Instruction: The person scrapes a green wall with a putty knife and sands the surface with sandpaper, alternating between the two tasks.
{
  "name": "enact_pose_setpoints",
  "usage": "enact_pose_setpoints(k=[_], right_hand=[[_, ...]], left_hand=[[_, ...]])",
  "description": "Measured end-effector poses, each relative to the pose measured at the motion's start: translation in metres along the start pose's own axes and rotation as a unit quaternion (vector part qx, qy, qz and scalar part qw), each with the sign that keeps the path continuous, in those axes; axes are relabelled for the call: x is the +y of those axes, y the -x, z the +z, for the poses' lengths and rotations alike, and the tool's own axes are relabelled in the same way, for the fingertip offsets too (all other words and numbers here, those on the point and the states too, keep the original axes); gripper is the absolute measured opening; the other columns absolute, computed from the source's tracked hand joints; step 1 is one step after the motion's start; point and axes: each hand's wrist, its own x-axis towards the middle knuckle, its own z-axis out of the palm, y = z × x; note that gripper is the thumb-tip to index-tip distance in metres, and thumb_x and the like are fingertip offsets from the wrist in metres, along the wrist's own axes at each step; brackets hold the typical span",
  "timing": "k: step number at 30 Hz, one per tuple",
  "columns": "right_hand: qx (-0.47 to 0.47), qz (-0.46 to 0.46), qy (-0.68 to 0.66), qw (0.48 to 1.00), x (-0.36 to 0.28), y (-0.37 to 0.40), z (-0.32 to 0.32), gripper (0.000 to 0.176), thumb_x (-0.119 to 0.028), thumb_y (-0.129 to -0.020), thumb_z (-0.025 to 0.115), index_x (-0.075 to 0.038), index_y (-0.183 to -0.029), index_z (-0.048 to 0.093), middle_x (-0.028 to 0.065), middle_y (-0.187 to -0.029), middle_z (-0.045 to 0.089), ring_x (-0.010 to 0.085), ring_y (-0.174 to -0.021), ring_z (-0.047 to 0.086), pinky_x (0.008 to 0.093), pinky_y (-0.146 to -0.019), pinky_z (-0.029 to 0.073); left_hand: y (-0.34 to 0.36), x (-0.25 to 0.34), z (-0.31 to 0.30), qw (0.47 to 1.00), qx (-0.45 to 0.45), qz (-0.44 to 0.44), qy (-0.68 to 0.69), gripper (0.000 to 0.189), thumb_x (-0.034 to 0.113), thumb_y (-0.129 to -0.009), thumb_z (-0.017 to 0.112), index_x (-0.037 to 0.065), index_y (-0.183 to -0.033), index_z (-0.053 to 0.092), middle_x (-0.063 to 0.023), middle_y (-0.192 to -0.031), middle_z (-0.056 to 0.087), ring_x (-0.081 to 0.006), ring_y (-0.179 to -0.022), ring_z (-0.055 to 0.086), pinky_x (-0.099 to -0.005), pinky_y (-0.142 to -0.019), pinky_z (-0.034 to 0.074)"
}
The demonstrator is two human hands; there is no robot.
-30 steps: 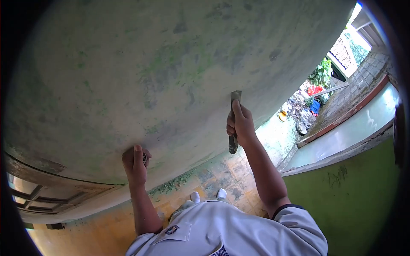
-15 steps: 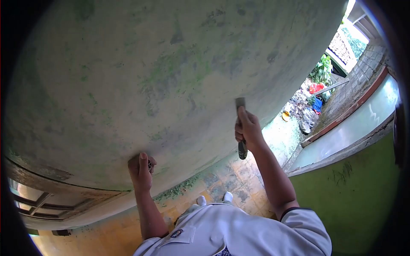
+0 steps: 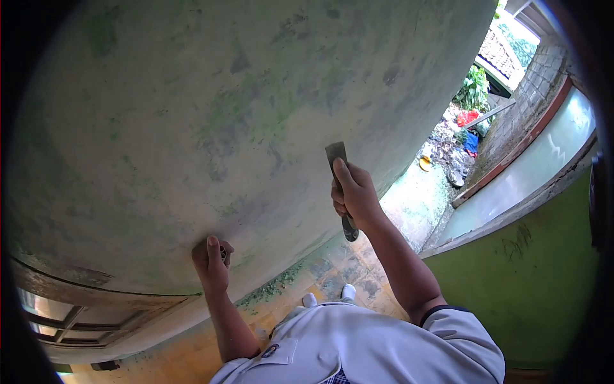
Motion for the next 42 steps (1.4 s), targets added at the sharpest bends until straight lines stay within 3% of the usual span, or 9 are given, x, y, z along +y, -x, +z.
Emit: enact_pose_setpoints(k=[5,8,18,23,25,29,35,39,42], right_hand=[[-0.003,0.129,0.000,0.992,0.066,0.035,-0.021,0.039,-0.039,-0.096,0.043,-0.009,-0.072,0.042,-0.0015,-0.049,0.037,0.0090,-0.036,0.035,0.0262,-0.036,0.030],[0.023,0.040,0.062,0.997,0.037,0.000,-0.003,0.039,-0.040,-0.095,0.043,-0.010,-0.071,0.040,-0.0028,-0.049,0.035,0.0085,-0.037,0.033,0.0259,-0.036,0.029],[-0.002,0.032,-0.016,0.999,0.035,0.023,-0.026,0.039,-0.040,-0.095,0.043,-0.008,-0.073,0.043,-0.0002,-0.052,0.042,0.0096,-0.041,0.039,0.0253,-0.039,0.034],[-0.023,0.056,-0.001,0.998,0.095,0.044,-0.066,0.036,-0.037,-0.096,0.044,-0.006,-0.079,0.052,0.0003,-0.058,0.047,0.0107,-0.051,0.048,0.0253,-0.051,0.041],[-0.029,0.005,0.090,0.996,0.108,0.049,-0.072,0.040,-0.038,-0.094,0.046,-0.002,-0.086,0.060,0.0045,-0.068,0.053,0.0141,-0.066,0.056,0.0279,-0.060,0.044],[-0.098,-0.083,0.188,0.974,0.110,0.054,-0.072,0.037,-0.034,-0.093,0.048,0.000,-0.086,0.063,0.0143,-0.086,0.055,0.0252,-0.080,0.055,0.0343,-0.072,0.044],[-0.138,-0.085,0.173,0.971,0.108,0.059,-0.116,0.031,-0.030,-0.092,0.051,-0.002,-0.086,0.061,0.0138,-0.086,0.053,0.0251,-0.080,0.052,0.0345,-0.072,0.043],[-0.074,-0.040,0.074,0.994,0.104,0.077,-0.157,0.023,-0.026,-0.090,0.056,-0.003,-0.087,0.060,0.0108,-0.085,0.052,0.0181,-0.078,0.051,0.0315,-0.066,0.042],[-0.067,-0.082,0.236,0.966,0.107,0.082,-0.193,0.019,-0.022,-0.089,0.060,-0.003,-0.093,0.057,0.0016,-0.080,0.053,0.0075,-0.068,0.047,0.0242,-0.057,0.039]], left_hand=[[-0.002,-0.006,-0.001,1.000,0.006,0.014,-0.011,0.053,0.039,-0.095,0.044,0.002,-0.057,0.053,0.0040,-0.044,0.034,-0.0054,-0.039,0.033,-0.0231,-0.040,0.022],[-0.002,-0.002,-0.001,1.000,-0.007,0.013,-0.023,0.054,0.040,-0.095,0.042,0.002,-0.058,0.054,0.0027,-0.045,0.037,-0.0063,-0.039,0.034,-0.0230,-0.039,0.022],[-0.003,-0.008,-0.007,0.999,0.033,-0.041,0.000,0.053,0.043,-0.095,0.040,0.004,-0.062,0.054,0.0009,-0.048,0.041,-0.0073,-0.038,0.036,-0.0228,-0.037,0.023],[0.008,-0.008,-0.004,0.958,-0.204,-0.183,-0.082,0.032,0.032,-0.091,0.054,0.004,-0.076,0.060,0.0009,-0.053,0.049,-0.0050,-0.042,0.041,-0.0212,-0.037,0.031],[0.022,-0.016,0.024,0.935,-0.272,-0.218,-0.070,0.021,0.024,-0.089,0.059,0.004,-0.095,0.059,-0.0015,-0.065,0.056,-0.0048,-0.048,0.047,-0.0209,-0.038,0.037],[0.065,-0.023,0.121,0.909,-0.335,-0.233,-0.082,0.039,0.022,-0.086,0.062,0.004,-0.116,0.047,-0.0047,-0.081,0.059,-0.0082,-0.056,0.053,-0.0223,-0.039,0.042],[0.085,-0.068,0.210,0.874,-0.378,-0.302,-0.036,0.029,0.030,-0.092,0.051,0.002,-0.099,0.054,-0.0023,-0.068,0.055,-0.0096,-0.050,0.051,-0.0234,-0.039,0.040],[0.101,-0.080,0.251,0.898,-0.304,-0.313,0.054,0.037,0.038,-0.095,0.044,0.004,-0.086,0.057,-0.0020,-0.067,0.056,-0.0079,-0.044,0.046,-0.0221,-0.038,0.037],[0.105,-0.079,0.275,0.924,-0.157,-0.313,0.154,0.036,0.038,-0.096,0.040,0.006,-0.094,0.057,-0.0024,-0.070,0.059,-0.0071,-0.045,0.047,-0.0218,-0.040,0.038]])
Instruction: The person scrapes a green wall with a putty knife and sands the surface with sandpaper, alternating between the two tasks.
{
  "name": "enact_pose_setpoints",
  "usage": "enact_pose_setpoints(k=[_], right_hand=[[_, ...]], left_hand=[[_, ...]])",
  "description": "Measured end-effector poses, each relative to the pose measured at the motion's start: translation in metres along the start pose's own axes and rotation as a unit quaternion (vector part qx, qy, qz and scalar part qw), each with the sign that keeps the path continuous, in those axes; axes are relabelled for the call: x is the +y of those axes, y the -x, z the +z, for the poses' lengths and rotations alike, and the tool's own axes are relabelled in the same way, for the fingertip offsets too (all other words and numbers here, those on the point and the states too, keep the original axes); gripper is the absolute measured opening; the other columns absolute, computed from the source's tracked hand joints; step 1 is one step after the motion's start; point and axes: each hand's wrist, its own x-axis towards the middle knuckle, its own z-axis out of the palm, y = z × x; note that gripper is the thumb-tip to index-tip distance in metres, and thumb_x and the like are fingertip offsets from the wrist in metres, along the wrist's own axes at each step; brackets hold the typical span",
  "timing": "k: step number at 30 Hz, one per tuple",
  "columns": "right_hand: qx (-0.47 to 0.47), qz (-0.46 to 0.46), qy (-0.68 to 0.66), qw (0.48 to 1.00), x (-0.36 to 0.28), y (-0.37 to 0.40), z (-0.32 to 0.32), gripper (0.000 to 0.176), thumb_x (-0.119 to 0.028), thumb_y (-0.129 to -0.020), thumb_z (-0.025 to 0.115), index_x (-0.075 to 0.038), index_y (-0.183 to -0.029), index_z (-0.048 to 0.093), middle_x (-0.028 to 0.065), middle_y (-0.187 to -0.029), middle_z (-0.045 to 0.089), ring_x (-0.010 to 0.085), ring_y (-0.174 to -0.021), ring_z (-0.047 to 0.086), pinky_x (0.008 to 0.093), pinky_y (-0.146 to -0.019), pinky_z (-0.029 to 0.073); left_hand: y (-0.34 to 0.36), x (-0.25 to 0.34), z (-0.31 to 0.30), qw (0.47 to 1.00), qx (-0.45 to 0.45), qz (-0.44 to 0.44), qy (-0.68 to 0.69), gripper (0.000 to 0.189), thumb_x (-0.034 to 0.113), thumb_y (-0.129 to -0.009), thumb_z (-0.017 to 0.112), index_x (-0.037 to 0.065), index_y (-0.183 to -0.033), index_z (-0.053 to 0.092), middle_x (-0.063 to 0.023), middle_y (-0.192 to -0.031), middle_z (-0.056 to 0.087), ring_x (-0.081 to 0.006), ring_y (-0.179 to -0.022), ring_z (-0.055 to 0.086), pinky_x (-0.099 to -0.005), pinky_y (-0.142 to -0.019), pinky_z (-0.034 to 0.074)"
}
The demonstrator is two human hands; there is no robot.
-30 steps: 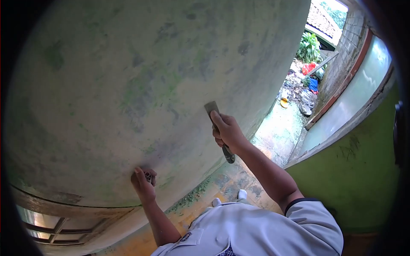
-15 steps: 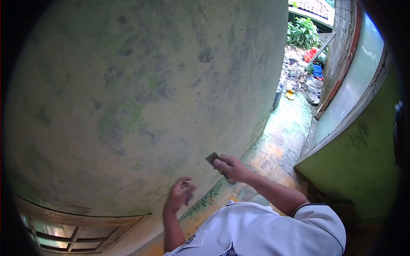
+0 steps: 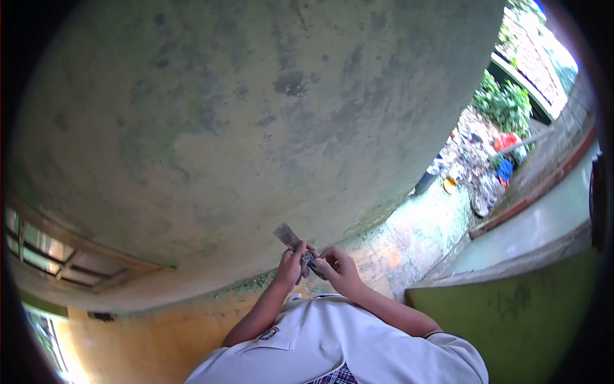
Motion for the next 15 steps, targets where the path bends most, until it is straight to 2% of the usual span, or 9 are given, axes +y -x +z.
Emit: enact_pose_setpoints(k=[2,3,4,6,8,9,10,11,15], right_hand=[[-0.127,0.049,-0.043,0.990,0.002,0.001,-0.014,0.023,-0.022,-0.085,0.064,-0.001,-0.092,0.057,0.0038,-0.070,0.055,0.0105,-0.059,0.049,0.0253,-0.053,0.039],[-0.150,0.013,-0.020,0.988,-0.001,-0.002,-0.017,0.026,-0.022,-0.083,0.067,-0.001,-0.093,0.055,0.0033,-0.062,0.055,0.0107,-0.052,0.048,0.0246,-0.051,0.039],[-0.171,0.009,-0.018,0.985,0.000,-0.005,-0.017,0.026,-0.022,-0.083,0.067,-0.001,-0.093,0.055,0.0033,-0.062,0.055,0.0107,-0.052,0.048,0.0246,-0.051,0.039],[-0.185,-0.050,-0.007,0.982,0.002,-0.011,-0.019,0.025,-0.018,-0.085,0.066,0.001,-0.093,0.052,0.0030,-0.068,0.056,0.0081,-0.057,0.051,0.0241,-0.052,0.041],[-0.233,-0.040,-0.005,0.972,0.008,-0.015,-0.023,0.024,-0.016,-0.085,0.065,0.002,-0.094,0.052,0.0065,-0.073,0.060,0.0093,-0.062,0.055,0.0257,-0.055,0.044],[-0.223,-0.044,-0.042,0.973,0.013,-0.017,-0.022,0.022,-0.015,-0.086,0.063,0.001,-0.094,0.052,0.0069,-0.074,0.060,0.0093,-0.063,0.055,0.0257,-0.056,0.044],[-0.211,-0.047,-0.078,0.973,0.017,-0.019,-0.021,0.020,-0.015,-0.087,0.062,0.001,-0.095,0.052,0.0073,-0.075,0.061,0.0094,-0.064,0.055,0.0257,-0.056,0.045],[-0.240,-0.040,-0.037,0.969,0.026,-0.021,-0.021,0.019,-0.014,-0.088,0.060,0.001,-0.097,0.052,0.0070,-0.076,0.061,0.0097,-0.066,0.056,0.0252,-0.057,0.045],[-0.286,-0.037,-0.046,0.957,0.027,-0.021,-0.023,0.020,-0.015,-0.090,0.058,0.000,-0.100,0.051,0.0050,-0.075,0.060,0.0085,-0.063,0.054,0.0238,-0.055,0.044]], left_hand=[[-0.005,-0.008,0.016,0.996,0.070,0.018,0.047,0.036,0.038,-0.096,0.041,0.007,-0.098,0.057,-0.0036,-0.076,0.060,-0.0072,-0.048,0.049,-0.0210,-0.041,0.038],[-0.009,-0.013,0.026,0.990,0.119,0.037,0.069,0.036,0.038,-0.096,0.041,0.007,-0.101,0.057,-0.0039,-0.079,0.061,-0.0075,-0.050,0.050,-0.0209,-0.041,0.039],[-0.010,-0.015,0.032,0.980,0.167,0.056,0.088,0.037,0.039,-0.096,0.042,0.006,-0.104,0.057,-0.0042,-0.081,0.061,-0.0078,-0.051,0.051,-0.0208,-0.041,0.039],[-0.006,-0.019,0.039,0.976,0.178,0.057,0.117,0.038,0.038,-0.096,0.043,0.006,-0.110,0.057,-0.0050,-0.084,0.061,-0.0094,-0.059,0.055,-0.0220,-0.047,0.044],[-0.003,-0.027,0.045,0.966,0.191,0.103,0.141,0.041,0.039,-0.096,0.043,0.004,-0.112,0.056,-0.0063,-0.088,0.062,-0.0112,-0.070,0.059,-0.0248,-0.061,0.049],[-0.001,-0.031,0.046,0.966,0.206,0.121,0.102,0.043,0.039,-0.096,0.040,0.003,-0.113,0.056,-0.0081,-0.092,0.062,-0.0132,-0.082,0.060,-0.0274,-0.076,0.049],[0.000,-0.032,0.049,0.962,0.219,0.126,0.108,0.043,0.039,-0.096,0.040,0.003,-0.113,0.056,-0.0081,-0.092,0.062,-0.0132,-0.082,0.060,-0.0274,-0.076,0.049],[0.002,-0.033,0.053,0.958,0.232,0.140,0.095,0.044,0.039,-0.097,0.039,0.002,-0.113,0.056,-0.0081,-0.093,0.063,-0.0125,-0.081,0.059,-0.0262,-0.076,0.048],[0.010,-0.036,0.057,0.948,0.262,0.171,0.057,0.044,0.037,-0.098,0.037,0.000,-0.112,0.057,-0.0086,-0.094,0.064,-0.0113,-0.080,0.057,-0.0258,-0.075,0.046]])
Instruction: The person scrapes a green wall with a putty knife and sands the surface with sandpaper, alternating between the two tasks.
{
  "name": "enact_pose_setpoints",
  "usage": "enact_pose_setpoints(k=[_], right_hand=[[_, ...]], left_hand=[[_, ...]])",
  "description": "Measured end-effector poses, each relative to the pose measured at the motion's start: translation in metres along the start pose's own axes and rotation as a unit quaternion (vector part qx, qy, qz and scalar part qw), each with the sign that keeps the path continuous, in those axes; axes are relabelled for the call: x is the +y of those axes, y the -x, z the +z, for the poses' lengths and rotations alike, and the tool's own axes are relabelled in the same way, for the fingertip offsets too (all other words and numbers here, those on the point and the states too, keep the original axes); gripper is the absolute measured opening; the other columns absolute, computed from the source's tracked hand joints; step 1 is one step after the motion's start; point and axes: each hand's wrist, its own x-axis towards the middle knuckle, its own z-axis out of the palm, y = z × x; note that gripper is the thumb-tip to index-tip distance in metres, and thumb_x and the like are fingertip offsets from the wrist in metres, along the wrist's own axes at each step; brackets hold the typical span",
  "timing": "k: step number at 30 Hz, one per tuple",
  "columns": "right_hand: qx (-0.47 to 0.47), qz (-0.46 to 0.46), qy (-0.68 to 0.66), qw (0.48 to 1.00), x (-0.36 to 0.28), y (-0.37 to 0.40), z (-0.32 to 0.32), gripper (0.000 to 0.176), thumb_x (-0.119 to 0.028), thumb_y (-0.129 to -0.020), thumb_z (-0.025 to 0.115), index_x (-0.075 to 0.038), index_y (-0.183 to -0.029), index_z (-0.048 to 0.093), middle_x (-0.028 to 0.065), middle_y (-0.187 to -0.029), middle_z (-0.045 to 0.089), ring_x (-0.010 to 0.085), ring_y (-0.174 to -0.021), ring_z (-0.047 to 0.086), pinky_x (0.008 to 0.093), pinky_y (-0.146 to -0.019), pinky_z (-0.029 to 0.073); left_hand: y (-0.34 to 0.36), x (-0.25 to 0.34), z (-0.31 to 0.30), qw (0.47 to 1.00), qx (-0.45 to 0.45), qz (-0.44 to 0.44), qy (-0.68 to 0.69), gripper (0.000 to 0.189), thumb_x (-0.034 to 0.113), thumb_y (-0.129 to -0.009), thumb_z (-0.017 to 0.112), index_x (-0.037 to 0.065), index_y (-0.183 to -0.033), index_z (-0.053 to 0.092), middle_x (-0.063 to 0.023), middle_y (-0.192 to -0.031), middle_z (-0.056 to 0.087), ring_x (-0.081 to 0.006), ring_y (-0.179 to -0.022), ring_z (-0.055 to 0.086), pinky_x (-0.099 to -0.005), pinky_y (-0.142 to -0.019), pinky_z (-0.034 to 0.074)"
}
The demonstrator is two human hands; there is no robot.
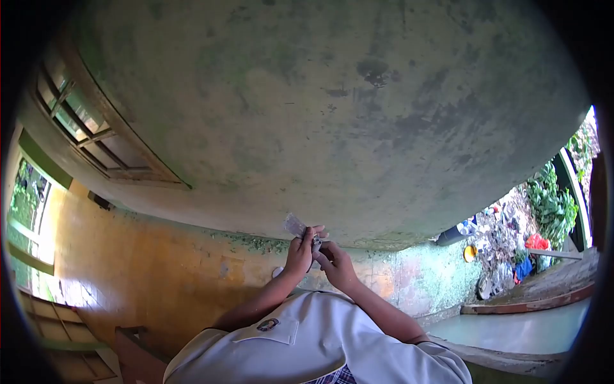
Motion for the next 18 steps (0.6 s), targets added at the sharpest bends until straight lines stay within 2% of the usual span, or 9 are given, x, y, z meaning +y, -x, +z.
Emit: enact_pose_setpoints(k=[2,4,6,7,8,9,12,16,18], right_hand=[[0.012,0.034,-0.062,0.997,-0.003,0.005,0.003,0.018,-0.016,-0.091,0.055,-0.001,-0.100,0.051,0.0031,-0.074,0.057,0.0074,-0.060,0.053,0.0220,-0.051,0.043],[0.027,0.030,-0.120,0.992,-0.001,0.007,0.000,0.017,-0.016,-0.092,0.054,-0.001,-0.099,0.051,0.0027,-0.074,0.056,0.0072,-0.059,0.052,0.0216,-0.049,0.042],[0.060,0.022,-0.196,0.978,-0.005,0.010,-0.008,0.015,-0.016,-0.093,0.051,-0.002,-0.097,0.052,0.0029,-0.076,0.055,0.0081,-0.058,0.054,0.0212,-0.046,0.043],[0.054,0.022,-0.195,0.979,-0.005,0.011,-0.014,0.015,-0.016,-0.093,0.051,-0.002,-0.097,0.052,0.0029,-0.076,0.055,0.0081,-0.058,0.054,0.0212,-0.046,0.043],[0.072,0.021,-0.200,0.977,-0.004,0.013,-0.019,0.015,-0.016,-0.093,0.051,-0.001,-0.097,0.052,0.0029,-0.076,0.055,0.0082,-0.058,0.054,0.0214,-0.046,0.043],[0.091,0.019,-0.205,0.974,-0.004,0.015,-0.024,0.016,-0.017,-0.093,0.051,-0.001,-0.097,0.051,0.0029,-0.076,0.055,0.0082,-0.058,0.054,0.0216,-0.046,0.043],[0.122,0.028,-0.209,0.970,0.009,0.024,-0.036,0.017,-0.017,-0.093,0.052,-0.001,-0.098,0.052,0.0030,-0.074,0.055,0.0079,-0.056,0.053,0.0214,-0.045,0.042],[0.162,0.045,-0.216,0.962,0.021,0.041,-0.047,0.018,-0.018,-0.092,0.053,-0.001,-0.098,0.053,0.0025,-0.071,0.055,0.0074,-0.055,0.053,0.0209,-0.044,0.043],[0.190,0.053,-0.221,0.955,0.025,0.049,-0.050,0.018,-0.019,-0.093,0.052,-0.001,-0.098,0.053,0.0019,-0.067,0.053,0.0077,-0.054,0.053,0.0208,-0.044,0.043]], left_hand=[[0.002,-0.002,-0.007,1.000,0.004,0.013,-0.010,0.044,0.036,-0.098,0.037,0.000,-0.110,0.058,-0.0088,-0.093,0.064,-0.0111,-0.078,0.056,-0.0260,-0.074,0.046],[-0.009,-0.003,-0.019,0.995,0.004,0.083,-0.056,0.042,0.036,-0.098,0.039,0.000,-0.102,0.059,-0.0066,-0.082,0.063,-0.0103,-0.073,0.055,-0.0248,-0.070,0.045],[-0.016,0.003,-0.030,0.997,0.008,0.065,-0.042,0.041,0.036,-0.097,0.040,0.000,-0.097,0.059,-0.0053,-0.077,0.061,-0.0107,-0.071,0.054,-0.0248,-0.069,0.045],[-0.020,0.009,-0.034,0.998,0.004,0.046,-0.031,0.040,0.036,-0.097,0.041,0.001,-0.092,0.059,-0.0040,-0.071,0.058,-0.0112,-0.068,0.054,-0.0249,-0.067,0.045],[-0.022,0.015,-0.037,0.999,0.006,0.033,-0.005,0.040,0.038,-0.097,0.041,0.003,-0.086,0.056,-0.0017,-0.065,0.052,-0.0109,-0.059,0.052,-0.0240,-0.059,0.044],[-0.025,0.022,-0.040,0.999,0.009,0.035,-0.003,0.040,0.038,-0.097,0.041,0.003,-0.086,0.056,-0.0017,-0.065,0.052,-0.0109,-0.059,0.052,-0.0240,-0.059,0.044],[-0.035,0.031,-0.047,1.000,0.011,0.003,-0.007,0.041,0.042,-0.095,0.043,0.004,-0.084,0.052,-0.0018,-0.060,0.049,-0.0081,-0.045,0.043,-0.0220,-0.043,0.035],[-0.055,0.023,-0.053,0.999,-0.025,0.025,-0.025,0.043,0.046,-0.093,0.045,0.005,-0.084,0.051,-0.0033,-0.063,0.050,-0.0090,-0.048,0.045,-0.0217,-0.046,0.037],[-0.064,0.021,-0.049,0.999,0.008,0.035,-0.019,0.042,0.044,-0.094,0.045,0.006,-0.077,0.050,-0.0009,-0.056,0.047,-0.0083,-0.043,0.042,-0.0226,-0.041,0.034]])
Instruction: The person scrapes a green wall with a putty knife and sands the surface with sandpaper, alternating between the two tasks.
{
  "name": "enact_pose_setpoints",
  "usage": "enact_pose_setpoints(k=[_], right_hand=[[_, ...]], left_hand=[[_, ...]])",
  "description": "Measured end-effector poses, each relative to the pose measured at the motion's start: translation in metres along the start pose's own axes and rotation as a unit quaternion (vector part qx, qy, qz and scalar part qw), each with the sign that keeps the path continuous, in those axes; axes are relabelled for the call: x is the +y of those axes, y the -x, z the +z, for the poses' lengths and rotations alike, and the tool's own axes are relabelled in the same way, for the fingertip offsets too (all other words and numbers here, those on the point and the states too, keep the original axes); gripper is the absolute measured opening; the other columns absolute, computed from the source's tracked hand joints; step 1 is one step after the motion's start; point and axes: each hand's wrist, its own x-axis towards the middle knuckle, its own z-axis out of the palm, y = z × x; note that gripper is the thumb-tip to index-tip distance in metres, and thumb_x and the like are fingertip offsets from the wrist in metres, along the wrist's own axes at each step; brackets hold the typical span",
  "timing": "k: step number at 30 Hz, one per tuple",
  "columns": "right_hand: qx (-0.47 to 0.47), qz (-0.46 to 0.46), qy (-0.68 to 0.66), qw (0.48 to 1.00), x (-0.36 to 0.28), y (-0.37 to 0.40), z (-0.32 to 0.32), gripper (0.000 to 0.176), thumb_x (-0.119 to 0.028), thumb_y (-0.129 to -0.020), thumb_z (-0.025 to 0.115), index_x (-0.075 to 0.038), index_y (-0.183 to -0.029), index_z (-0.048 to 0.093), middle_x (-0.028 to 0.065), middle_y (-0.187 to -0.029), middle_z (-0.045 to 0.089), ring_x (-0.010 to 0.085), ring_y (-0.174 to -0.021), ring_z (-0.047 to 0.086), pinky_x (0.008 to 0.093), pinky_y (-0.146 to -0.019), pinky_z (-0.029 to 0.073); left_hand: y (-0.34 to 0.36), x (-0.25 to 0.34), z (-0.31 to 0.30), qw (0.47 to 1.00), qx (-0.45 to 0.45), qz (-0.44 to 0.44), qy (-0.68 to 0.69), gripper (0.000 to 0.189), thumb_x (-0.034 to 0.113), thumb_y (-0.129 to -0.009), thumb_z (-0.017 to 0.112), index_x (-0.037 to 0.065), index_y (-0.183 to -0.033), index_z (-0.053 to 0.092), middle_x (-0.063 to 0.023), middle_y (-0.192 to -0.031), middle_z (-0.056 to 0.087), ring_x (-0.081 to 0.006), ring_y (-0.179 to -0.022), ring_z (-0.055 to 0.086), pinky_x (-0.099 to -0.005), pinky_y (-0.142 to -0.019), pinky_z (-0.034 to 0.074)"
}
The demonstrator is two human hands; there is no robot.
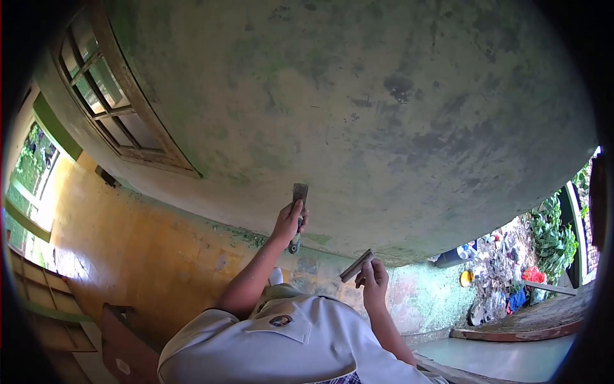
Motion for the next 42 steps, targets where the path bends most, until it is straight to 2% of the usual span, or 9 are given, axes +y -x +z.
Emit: enact_pose_setpoints(k=[3,7,10,17,20,24,32,34,42], right_hand=[[0.025,0.008,0.019,0.999,0.002,0.005,-0.009,0.016,-0.020,-0.094,0.050,-0.004,-0.089,0.050,0.0010,-0.063,0.051,0.0083,-0.052,0.052,0.0232,-0.044,0.043],[0.043,0.006,0.022,0.999,0.002,0.009,-0.018,0.018,-0.021,-0.094,0.049,-0.006,-0.087,0.050,0.0005,-0.062,0.049,0.0094,-0.052,0.052,0.0238,-0.045,0.042],[0.055,0.002,0.028,0.998,-0.002,0.005,-0.019,0.019,-0.023,-0.094,0.050,-0.005,-0.088,0.050,0.0004,-0.062,0.048,0.0096,-0.052,0.051,0.0240,-0.046,0.042],[0.072,0.001,0.011,0.997,-0.005,0.002,-0.016,0.019,-0.024,-0.093,0.051,-0.004,-0.091,0.051,0.0006,-0.063,0.048,0.0101,-0.053,0.051,0.0247,-0.047,0.042],[0.065,0.012,0.009,0.998,-0.006,0.002,-0.018,0.019,-0.023,-0.094,0.051,-0.004,-0.091,0.051,0.0005,-0.064,0.048,0.0100,-0.053,0.051,0.0248,-0.047,0.042],[0.070,0.005,0.015,0.997,-0.004,-0.002,-0.019,0.018,-0.022,-0.094,0.050,-0.005,-0.089,0.051,0.0002,-0.063,0.047,0.0101,-0.052,0.050,0.0251,-0.047,0.042],[0.065,0.000,-0.019,0.998,-0.004,-0.004,-0.023,0.018,-0.022,-0.093,0.052,-0.005,-0.087,0.051,0.0000,-0.062,0.047,0.0093,-0.052,0.049,0.0241,-0.046,0.042],[0.066,-0.001,-0.022,0.998,-0.002,0.001,-0.028,0.018,-0.022,-0.093,0.053,-0.004,-0.089,0.052,0.0006,-0.062,0.049,0.0086,-0.051,0.049,0.0230,-0.046,0.042],[0.083,0.013,0.004,0.997,-0.006,-0.002,-0.028,0.022,-0.026,-0.094,0.052,-0.006,-0.085,0.050,-0.0015,-0.062,0.044,0.0083,-0.052,0.046,0.0241,-0.047,0.040]], left_hand=[[-0.016,0.009,0.007,0.998,0.043,-0.018,-0.042,0.043,0.043,-0.094,0.046,0.007,-0.070,0.048,0.0003,-0.051,0.045,-0.0085,-0.040,0.041,-0.0232,-0.038,0.032],[-0.075,0.058,0.021,0.993,0.018,0.090,-0.071,0.045,0.048,-0.092,0.047,0.009,-0.069,0.046,0.0001,-0.049,0.043,-0.0087,-0.037,0.039,-0.0233,-0.036,0.030],[-0.057,0.079,0.029,0.994,0.040,0.058,-0.082,0.046,0.045,-0.093,0.047,0.008,-0.065,0.046,0.0010,-0.048,0.043,-0.0089,-0.037,0.041,-0.0240,-0.037,0.032],[-0.033,0.015,0.005,0.993,0.090,-0.003,-0.072,0.048,0.046,-0.093,0.046,0.008,-0.063,0.046,-0.0002,-0.045,0.042,-0.0099,-0.037,0.042,-0.0253,-0.036,0.032],[-0.063,0.032,0.007,0.986,0.109,0.069,-0.101,0.047,0.048,-0.091,0.048,0.009,-0.065,0.044,0.0006,-0.047,0.041,-0.0088,-0.036,0.039,-0.0243,-0.035,0.030],[-0.059,0.057,0.012,0.990,0.103,0.050,-0.084,0.049,0.047,-0.092,0.047,0.008,-0.062,0.045,-0.0003,-0.045,0.042,-0.0101,-0.036,0.041,-0.0256,-0.035,0.031],[-0.048,0.019,0.004,0.986,0.122,-0.005,-0.112,0.048,0.049,-0.090,0.049,0.009,-0.063,0.044,0.0005,-0.044,0.040,-0.0093,-0.033,0.038,-0.0241,-0.034,0.029],[-0.074,0.054,0.011,0.984,0.087,0.087,-0.132,0.053,0.048,-0.092,0.046,0.007,-0.059,0.045,-0.0006,-0.044,0.043,-0.0114,-0.035,0.042,-0.0270,-0.036,0.033],[-0.021,0.031,0.006,0.993,0.093,0.000,-0.072,0.050,0.048,-0.091,0.047,0.008,-0.061,0.043,-0.0001,-0.044,0.040,-0.0103,-0.033,0.039,-0.0259,-0.033,0.029]])
